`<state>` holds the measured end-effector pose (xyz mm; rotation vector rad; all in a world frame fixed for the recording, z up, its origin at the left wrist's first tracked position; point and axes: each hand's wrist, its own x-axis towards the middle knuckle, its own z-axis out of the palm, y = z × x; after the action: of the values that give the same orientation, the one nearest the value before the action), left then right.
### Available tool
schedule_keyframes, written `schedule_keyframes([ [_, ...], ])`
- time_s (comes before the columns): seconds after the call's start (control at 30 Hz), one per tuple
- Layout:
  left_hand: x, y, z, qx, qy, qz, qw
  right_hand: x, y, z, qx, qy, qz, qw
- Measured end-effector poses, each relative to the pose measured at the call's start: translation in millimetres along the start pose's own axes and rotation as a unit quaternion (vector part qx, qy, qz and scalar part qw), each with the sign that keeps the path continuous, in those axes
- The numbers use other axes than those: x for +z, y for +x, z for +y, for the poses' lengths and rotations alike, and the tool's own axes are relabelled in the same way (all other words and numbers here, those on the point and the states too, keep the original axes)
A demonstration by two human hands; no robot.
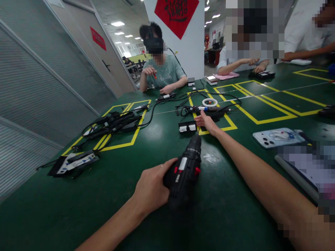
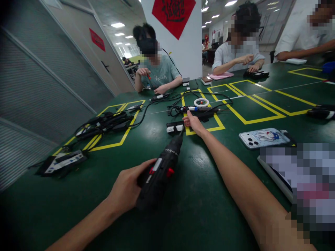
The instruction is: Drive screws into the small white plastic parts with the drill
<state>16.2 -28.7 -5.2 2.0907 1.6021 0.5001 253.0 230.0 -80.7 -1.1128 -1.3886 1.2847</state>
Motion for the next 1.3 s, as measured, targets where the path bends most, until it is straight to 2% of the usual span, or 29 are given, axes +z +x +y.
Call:
schedule_keyframes([
  [0.07,-9.9,1,-3,-0.014,-0.124,0.047,0.991,1,1,2,-0.008,-0.010,0.003,1.000],
  [0.13,-15.9,2,-6,-0.019,-0.194,0.070,0.978,3,0,4,-0.032,-0.044,0.002,0.999],
  [0.23,-17.7,5,-12,-0.034,-0.258,0.082,0.962,9,-7,4,-0.089,-0.130,0.002,0.988],
  [0.3,-17.1,8,-16,-0.046,-0.323,0.088,0.941,15,-14,2,-0.126,-0.177,0.007,0.976],
  [0.43,-18.6,10,-17,-0.035,-0.409,0.067,0.909,23,-25,-1,-0.191,-0.240,0.000,0.952],
  [0.57,-19.1,6,-12,-0.046,-0.429,0.020,0.902,23,-27,1,-0.208,-0.277,-0.026,0.938],
  [0.7,-15.0,2,-10,-0.069,-0.418,-0.010,0.906,23,-27,3,-0.220,-0.296,-0.049,0.928],
  [0.97,-19.1,5,-12,-0.096,-0.417,-0.002,0.904,23,-24,5,-0.255,-0.314,-0.040,0.914],
  [1.3,-19.1,6,-21,-0.146,-0.421,-0.016,0.895,39,-17,11,-0.238,-0.325,-0.002,0.915],
])
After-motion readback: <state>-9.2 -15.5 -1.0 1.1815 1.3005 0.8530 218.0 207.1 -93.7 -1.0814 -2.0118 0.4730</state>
